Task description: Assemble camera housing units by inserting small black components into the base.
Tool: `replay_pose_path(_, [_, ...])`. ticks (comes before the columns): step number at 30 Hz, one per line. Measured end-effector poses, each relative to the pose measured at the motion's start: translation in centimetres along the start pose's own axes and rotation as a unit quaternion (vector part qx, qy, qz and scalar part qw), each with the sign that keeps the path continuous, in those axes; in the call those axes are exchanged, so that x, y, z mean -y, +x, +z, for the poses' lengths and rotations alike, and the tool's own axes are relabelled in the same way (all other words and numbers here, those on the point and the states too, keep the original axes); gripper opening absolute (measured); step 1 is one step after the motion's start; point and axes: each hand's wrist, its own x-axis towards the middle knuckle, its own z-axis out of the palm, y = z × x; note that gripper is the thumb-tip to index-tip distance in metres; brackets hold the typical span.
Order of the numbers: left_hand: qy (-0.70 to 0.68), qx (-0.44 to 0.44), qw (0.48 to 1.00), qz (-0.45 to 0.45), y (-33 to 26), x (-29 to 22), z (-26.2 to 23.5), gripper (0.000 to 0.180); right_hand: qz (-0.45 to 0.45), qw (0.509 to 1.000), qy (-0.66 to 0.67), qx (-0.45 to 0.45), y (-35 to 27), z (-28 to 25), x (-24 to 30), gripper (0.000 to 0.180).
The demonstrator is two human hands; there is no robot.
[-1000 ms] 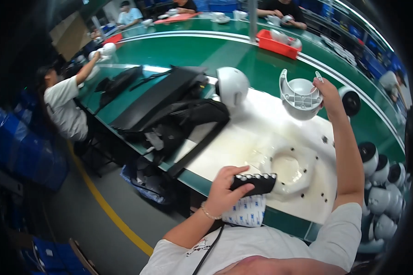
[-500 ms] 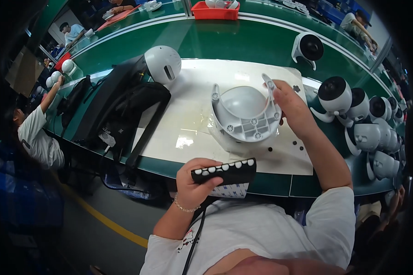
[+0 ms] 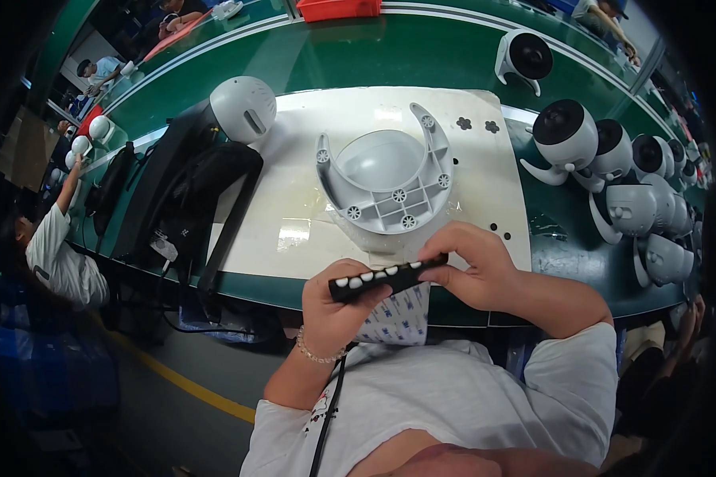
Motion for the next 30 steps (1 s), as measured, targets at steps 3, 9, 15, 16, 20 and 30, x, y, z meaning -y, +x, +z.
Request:
replay_pose_path(3, [0.036, 0.005, 0.999, 0.040, 0.2, 0.3, -0.3, 0.017, 0.082, 0.996, 0.031, 0.003, 0.2, 0.0, 0.3, 0.021])
replay_pose_path(9, [0.068, -0.003, 0.995, 0.077, 0.2, 0.5, 0.2, 0.018, 0.001, 1.000, 0.015, -0.001, 0.0, -0.5, -0.6, 0.015])
replay_pose_path(15, [0.124, 0.004, 0.984, 0.124, 0.4, 0.4, 0.4, 0.021, -0.121, 0.985, -0.097, -0.068, 1.0, -0.1, 0.8, 0.021])
replay_pose_path(16, [0.132, 0.005, 0.981, 0.139, 0.5, 0.4, 0.5, 0.022, -0.121, 0.986, -0.098, -0.068, 0.9, 0.0, 0.7, 0.021])
replay_pose_path(20, [0.169, 0.007, 0.972, 0.165, 0.8, 0.8, 0.2, 0.023, -0.180, 0.976, -0.115, -0.036, 0.5, 0.1, 0.5, 0.027])
replay_pose_path(30, [0.165, 0.020, 0.967, 0.193, 0.9, 0.7, 0.4, 0.026, -0.343, 0.939, -0.036, 0.004, 0.8, 1.6, 0.6, 0.040])
